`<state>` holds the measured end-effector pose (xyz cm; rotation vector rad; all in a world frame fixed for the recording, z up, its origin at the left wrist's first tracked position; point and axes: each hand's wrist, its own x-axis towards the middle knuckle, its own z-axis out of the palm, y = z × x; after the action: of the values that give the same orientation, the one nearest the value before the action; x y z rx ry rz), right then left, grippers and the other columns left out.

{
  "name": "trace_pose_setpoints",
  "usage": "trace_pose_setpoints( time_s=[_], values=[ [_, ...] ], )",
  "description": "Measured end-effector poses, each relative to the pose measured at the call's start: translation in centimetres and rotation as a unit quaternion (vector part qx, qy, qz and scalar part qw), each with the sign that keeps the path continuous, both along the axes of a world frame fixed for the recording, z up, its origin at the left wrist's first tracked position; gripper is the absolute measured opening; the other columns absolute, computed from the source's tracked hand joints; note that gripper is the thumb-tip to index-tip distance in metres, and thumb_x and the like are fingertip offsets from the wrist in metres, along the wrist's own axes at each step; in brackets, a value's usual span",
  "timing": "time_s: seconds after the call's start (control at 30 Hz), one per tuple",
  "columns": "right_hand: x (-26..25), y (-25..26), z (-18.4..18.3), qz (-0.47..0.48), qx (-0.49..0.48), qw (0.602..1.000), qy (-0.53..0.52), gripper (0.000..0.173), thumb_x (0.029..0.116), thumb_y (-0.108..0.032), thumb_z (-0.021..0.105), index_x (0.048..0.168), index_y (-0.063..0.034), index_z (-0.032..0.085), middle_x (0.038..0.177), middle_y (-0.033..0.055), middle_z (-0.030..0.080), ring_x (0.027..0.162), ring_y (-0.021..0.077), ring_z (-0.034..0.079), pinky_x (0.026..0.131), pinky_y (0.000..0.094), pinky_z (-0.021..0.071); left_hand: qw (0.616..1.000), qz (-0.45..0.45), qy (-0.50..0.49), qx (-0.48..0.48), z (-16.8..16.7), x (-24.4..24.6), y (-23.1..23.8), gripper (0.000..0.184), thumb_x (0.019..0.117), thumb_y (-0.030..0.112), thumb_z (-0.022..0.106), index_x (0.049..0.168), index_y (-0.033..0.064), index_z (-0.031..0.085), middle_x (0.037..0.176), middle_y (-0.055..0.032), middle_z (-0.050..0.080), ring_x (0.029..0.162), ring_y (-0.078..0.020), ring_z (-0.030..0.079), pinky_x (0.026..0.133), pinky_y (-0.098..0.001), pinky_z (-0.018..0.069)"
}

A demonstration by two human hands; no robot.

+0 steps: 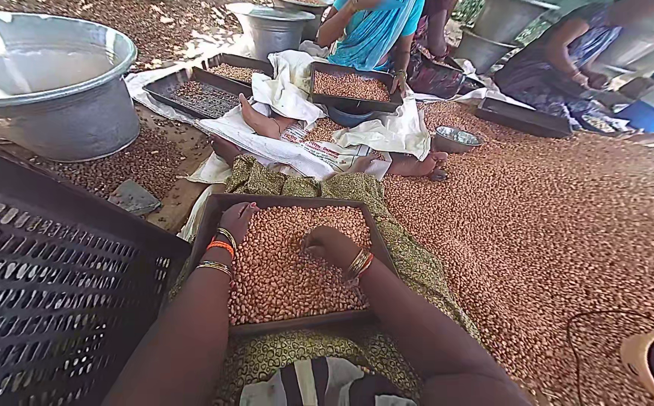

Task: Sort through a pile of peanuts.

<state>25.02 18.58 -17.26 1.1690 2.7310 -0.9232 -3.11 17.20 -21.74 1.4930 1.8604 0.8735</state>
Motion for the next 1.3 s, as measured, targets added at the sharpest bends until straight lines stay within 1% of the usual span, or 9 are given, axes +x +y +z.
trace_pose_setpoints(
  time_s=[0.1, 0.2, 0.33, 0.47, 0.6, 0.77, 0.9, 1.17, 1.3],
  values=[
    [4.0, -0.1, 2.2, 0.085, -0.189, 0.975, 0.084, 0.018, 0.0946, -0.012, 0.069, 0.097, 0.0061, 0.071, 0.088, 0.0104, 0.07, 0.079, 0.0131, 0.063, 0.078, 0.0333, 0.0534, 1.0, -0.001, -0.001, -0.001, -0.1, 0.0, -0.1, 0.044, 0.1135, 0.029, 0.037, 0.123, 0.0013, 0.07, 0.129, -0.0216, 0.066, 0.128, -0.035, 0.059, 0.113, -0.0551, 0.0394],
    [7.5, 0.2, 3.5, 0.161, -0.356, 0.911, 0.131, 0.022, 0.086, -0.022, 0.072, 0.097, -0.002, 0.074, 0.089, -0.0023, 0.077, 0.079, 0.0025, 0.071, 0.075, 0.023, 0.0594, 1.0, -0.001, -0.002, -0.004, -0.1, 0.0, 0.0, 0.044, 0.1136, 0.029, 0.037, 0.123, 0.0006, 0.07, 0.128, -0.0221, 0.066, 0.127, -0.0351, 0.059, 0.112, -0.0556, 0.04],
    [7.0, 0.6, 4.9, 0.062, -0.176, 0.981, 0.046, 0.02, 0.0937, -0.014, 0.074, 0.106, 0.003, 0.074, 0.099, 0.0097, 0.074, 0.086, 0.0123, 0.068, 0.085, 0.0343, 0.0559, 1.0, 0.006, -0.008, -0.004, -0.2, -0.1, 0.0, 0.044, 0.1135, 0.03, 0.037, 0.123, 0.0022, 0.07, 0.129, -0.0199, 0.067, 0.127, -0.0334, 0.06, 0.111, -0.0546, 0.0407],
    [4.4, -1.1, 2.4, 0.172, -0.178, 0.968, -0.039, 0.018, 0.0973, -0.004, 0.067, 0.111, 0.0048, 0.075, 0.106, 0.0194, 0.075, 0.097, 0.0271, 0.072, 0.094, 0.0456, 0.0545, 1.0, 0.008, -0.009, -0.006, -0.1, 0.1, 0.0, 0.044, 0.1136, 0.029, 0.037, 0.122, 0.0008, 0.07, 0.128, -0.021, 0.066, 0.126, -0.0342, 0.06, 0.111, -0.0549, 0.0408],
    [3.5, -1.2, 0.3, 0.097, -0.073, 0.993, -0.01, 0.032, 0.097, 0.0, 0.062, 0.129, 0.0022, 0.067, 0.127, 0.023, 0.066, 0.122, 0.0337, 0.062, 0.11, 0.0468, 0.0456, 1.0, 0.01, -0.01, -0.005, 0.1, 0.3, -0.1, 0.043, 0.1137, 0.028, 0.037, 0.122, 0.0008, 0.07, 0.129, -0.0207, 0.066, 0.127, -0.0338, 0.059, 0.111, -0.0547, 0.0405],
    [4.3, -1.8, 0.7, 0.199, -0.05, 0.978, -0.043, 0.013, 0.0945, -0.003, 0.067, 0.1, 0.0034, 0.077, 0.102, 0.0215, 0.073, 0.1, 0.0363, 0.07, 0.094, 0.0545, 0.053, 1.0, 0.009, -0.004, -0.001, 0.0, 0.1, -0.2, 0.044, 0.1137, 0.028, 0.037, 0.121, 0.0011, 0.07, 0.127, -0.0196, 0.067, 0.126, -0.0326, 0.06, 0.111, -0.0538, 0.0409],
    [3.3, -2.3, 0.0, 0.182, -0.042, 0.97, -0.154, 0.016, 0.0969, -0.007, 0.064, 0.104, 0.0006, 0.075, 0.111, 0.0213, 0.071, 0.109, 0.0399, 0.067, 0.093, 0.0619, 0.0515, 1.0, 0.01, -0.007, -0.003, 0.0, 0.1, -0.3, 0.044, 0.1137, 0.028, 0.037, 0.121, 0.0011, 0.07, 0.126, -0.0199, 0.067, 0.124, -0.0327, 0.061, 0.109, -0.0544, 0.0418],
    [3.0, -2.7, 0.4, 0.156, -0.035, 0.966, -0.203, 0.02, 0.098, -0.014, 0.064, 0.108, 0.0005, 0.073, 0.111, 0.0218, 0.07, 0.106, 0.0408, 0.067, 0.088, 0.0643, 0.0518, 1.0, 0.012, -0.014, -0.001, 0.0, 0.2, -0.1, 0.043, 0.1136, 0.028, 0.037, 0.12, 0.0005, 0.07, 0.125, -0.0194, 0.068, 0.123, -0.032, 0.061, 0.11, -0.0531, 0.0416],
    [2.4, -3.7, 1.1, 0.141, -0.015, 0.956, -0.258, 0.019, 0.0963, -0.016, 0.065, 0.101, 0.0013, 0.071, 0.104, 0.0235, 0.07, 0.1, 0.0448, 0.068, 0.078, 0.0681, 0.0511, 1.0, 0.005, -0.011, -0.002, 0.1, 0.2, -0.2, 0.043, 0.1137, 0.027, 0.037, 0.121, 0.0001, 0.069, 0.125, -0.0203, 0.068, 0.123, -0.0329, 0.061, 0.11, -0.0537, 0.0417]
  ],
)
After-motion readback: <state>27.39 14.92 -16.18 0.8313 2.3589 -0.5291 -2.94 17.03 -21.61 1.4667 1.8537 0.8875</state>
